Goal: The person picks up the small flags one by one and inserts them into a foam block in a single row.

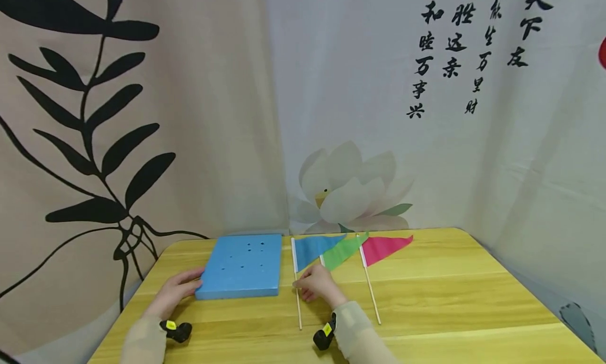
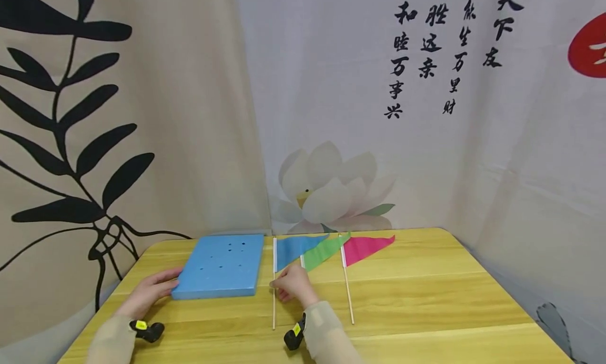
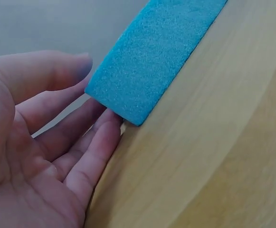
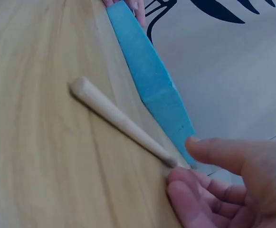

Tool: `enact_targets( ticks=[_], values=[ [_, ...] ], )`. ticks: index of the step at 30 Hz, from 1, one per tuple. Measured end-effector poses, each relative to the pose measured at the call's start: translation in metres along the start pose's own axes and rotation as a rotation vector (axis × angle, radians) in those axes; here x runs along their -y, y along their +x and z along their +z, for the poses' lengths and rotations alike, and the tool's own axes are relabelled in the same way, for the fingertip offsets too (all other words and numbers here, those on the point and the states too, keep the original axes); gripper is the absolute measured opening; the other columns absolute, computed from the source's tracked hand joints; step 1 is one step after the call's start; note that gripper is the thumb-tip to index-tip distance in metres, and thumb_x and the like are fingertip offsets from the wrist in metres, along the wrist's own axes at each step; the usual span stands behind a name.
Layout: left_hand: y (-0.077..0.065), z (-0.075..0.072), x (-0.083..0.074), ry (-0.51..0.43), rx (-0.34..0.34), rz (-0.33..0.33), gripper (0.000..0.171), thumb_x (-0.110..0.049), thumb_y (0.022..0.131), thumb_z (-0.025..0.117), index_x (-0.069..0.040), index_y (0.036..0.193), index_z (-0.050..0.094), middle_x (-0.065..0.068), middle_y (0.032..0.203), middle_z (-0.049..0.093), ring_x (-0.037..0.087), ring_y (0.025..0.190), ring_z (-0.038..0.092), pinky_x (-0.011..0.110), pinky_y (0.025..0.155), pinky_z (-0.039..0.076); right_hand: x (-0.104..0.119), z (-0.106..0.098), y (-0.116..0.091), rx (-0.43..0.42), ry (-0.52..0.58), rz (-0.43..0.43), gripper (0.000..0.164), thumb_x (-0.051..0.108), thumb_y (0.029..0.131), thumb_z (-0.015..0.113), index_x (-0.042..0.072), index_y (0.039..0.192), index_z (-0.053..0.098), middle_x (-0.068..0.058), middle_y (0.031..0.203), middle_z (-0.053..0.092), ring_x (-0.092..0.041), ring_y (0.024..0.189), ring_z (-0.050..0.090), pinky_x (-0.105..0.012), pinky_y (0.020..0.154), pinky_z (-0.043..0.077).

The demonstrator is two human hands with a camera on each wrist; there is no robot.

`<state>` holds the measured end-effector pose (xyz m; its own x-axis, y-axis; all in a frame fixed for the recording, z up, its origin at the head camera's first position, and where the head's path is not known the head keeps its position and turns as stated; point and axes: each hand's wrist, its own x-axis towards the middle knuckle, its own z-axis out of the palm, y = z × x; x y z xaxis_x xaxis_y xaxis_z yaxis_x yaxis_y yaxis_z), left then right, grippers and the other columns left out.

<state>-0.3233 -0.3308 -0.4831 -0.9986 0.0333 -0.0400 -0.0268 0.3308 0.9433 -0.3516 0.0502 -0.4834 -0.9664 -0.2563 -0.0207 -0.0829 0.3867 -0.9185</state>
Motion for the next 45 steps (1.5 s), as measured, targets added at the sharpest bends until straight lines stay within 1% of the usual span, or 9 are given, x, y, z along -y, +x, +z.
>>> enact_targets(
  ticks=[6, 13, 18, 23, 31, 34, 37, 39, 45],
  values=[
    [0.000, 0.001, 0.003, 0.007, -0.008, -0.009, 0.061, -0.023, 0.096, 0.062, 0.007, 0.144, 0.040, 0.027, 0.147, 0.038, 0.035, 0.128, 0.045, 0.038, 0.094, 0.050, 0.002, 0.002, 0.001, -0.027, -0.043, 0.008, 0.030, 0.014, 0.079, 0.080, -0.001, 0.062, 0.061, -0.008, 0.051, 0.060, -0.017, 0.040, 0.058, -0.034, 0.042, 0.055],
    [-0.002, 0.001, 0.001, 0.037, 0.018, -0.007, 0.062, -0.027, 0.098, 0.059, 0.006, 0.146, 0.037, 0.027, 0.149, 0.034, 0.041, 0.133, 0.037, 0.047, 0.101, 0.044, 0.005, 0.006, 0.001, -0.055, -0.103, -0.008, 0.035, 0.014, 0.076, 0.083, 0.000, 0.054, 0.060, -0.007, 0.047, 0.058, -0.017, 0.037, 0.056, -0.033, 0.038, 0.053],
    [-0.004, 0.001, 0.002, 0.043, 0.015, -0.028, 0.061, -0.027, 0.099, 0.059, 0.004, 0.146, 0.038, 0.026, 0.150, 0.033, 0.042, 0.135, 0.035, 0.049, 0.102, 0.043, 0.001, 0.010, 0.003, -0.088, -0.137, -0.022, 0.036, 0.013, 0.074, 0.084, 0.003, 0.051, 0.058, -0.005, 0.043, 0.055, -0.013, 0.033, 0.053, -0.032, 0.036, 0.051],
    [-0.003, 0.001, 0.004, 0.034, 0.014, -0.043, 0.062, -0.028, 0.098, 0.060, 0.004, 0.146, 0.038, 0.026, 0.150, 0.033, 0.043, 0.135, 0.034, 0.049, 0.102, 0.043, -0.001, 0.012, 0.003, -0.114, -0.154, -0.018, 0.036, 0.008, 0.074, 0.082, 0.004, 0.049, 0.057, -0.003, 0.041, 0.052, -0.011, 0.031, 0.050, -0.031, 0.034, 0.050],
    [-0.003, 0.001, 0.002, 0.031, 0.001, -0.047, 0.061, -0.027, 0.099, 0.059, 0.005, 0.146, 0.038, 0.026, 0.150, 0.033, 0.042, 0.134, 0.036, 0.048, 0.100, 0.045, 0.004, 0.011, 0.000, -0.138, -0.158, -0.043, 0.045, 0.003, 0.072, 0.076, 0.013, 0.043, 0.044, -0.002, 0.038, 0.051, -0.013, 0.031, 0.052, -0.032, 0.034, 0.050],
    [-0.003, 0.001, 0.001, 0.033, -0.002, -0.049, 0.060, -0.026, 0.099, 0.058, 0.005, 0.146, 0.038, 0.026, 0.150, 0.032, 0.042, 0.134, 0.035, 0.048, 0.101, 0.044, 0.005, 0.010, -0.002, -0.142, -0.195, -0.060, 0.046, 0.003, 0.072, 0.074, 0.015, 0.041, 0.042, 0.002, 0.036, 0.047, -0.010, 0.029, 0.047, -0.027, 0.031, 0.045],
    [-0.003, 0.001, 0.001, 0.040, -0.003, -0.049, 0.061, -0.028, 0.099, 0.059, 0.005, 0.146, 0.038, 0.027, 0.150, 0.032, 0.043, 0.134, 0.035, 0.049, 0.101, 0.044, 0.007, 0.008, -0.003, -0.146, -0.227, -0.079, 0.048, 0.005, 0.074, 0.072, 0.018, 0.041, 0.039, 0.007, 0.035, 0.038, -0.007, 0.029, 0.037, -0.022, 0.030, 0.034],
    [-0.002, 0.001, 0.002, 0.045, -0.005, -0.047, 0.062, -0.029, 0.098, 0.059, 0.005, 0.146, 0.037, 0.026, 0.150, 0.032, 0.043, 0.134, 0.035, 0.049, 0.101, 0.044, 0.007, 0.005, -0.004, -0.142, -0.221, -0.086, 0.048, 0.006, 0.076, 0.070, 0.018, 0.042, 0.039, 0.007, 0.035, 0.035, -0.008, 0.029, 0.033, -0.022, 0.032, 0.032],
    [-0.001, 0.002, 0.004, 0.037, -0.014, -0.056, 0.062, -0.029, 0.098, 0.060, 0.004, 0.146, 0.038, 0.026, 0.150, 0.033, 0.042, 0.134, 0.036, 0.048, 0.100, 0.045, 0.007, -0.003, -0.006, -0.097, -0.111, -0.061, 0.044, 0.006, 0.080, 0.068, 0.016, 0.046, 0.041, 0.002, 0.040, 0.044, -0.011, 0.032, 0.043, -0.030, 0.036, 0.049]
  ],
)
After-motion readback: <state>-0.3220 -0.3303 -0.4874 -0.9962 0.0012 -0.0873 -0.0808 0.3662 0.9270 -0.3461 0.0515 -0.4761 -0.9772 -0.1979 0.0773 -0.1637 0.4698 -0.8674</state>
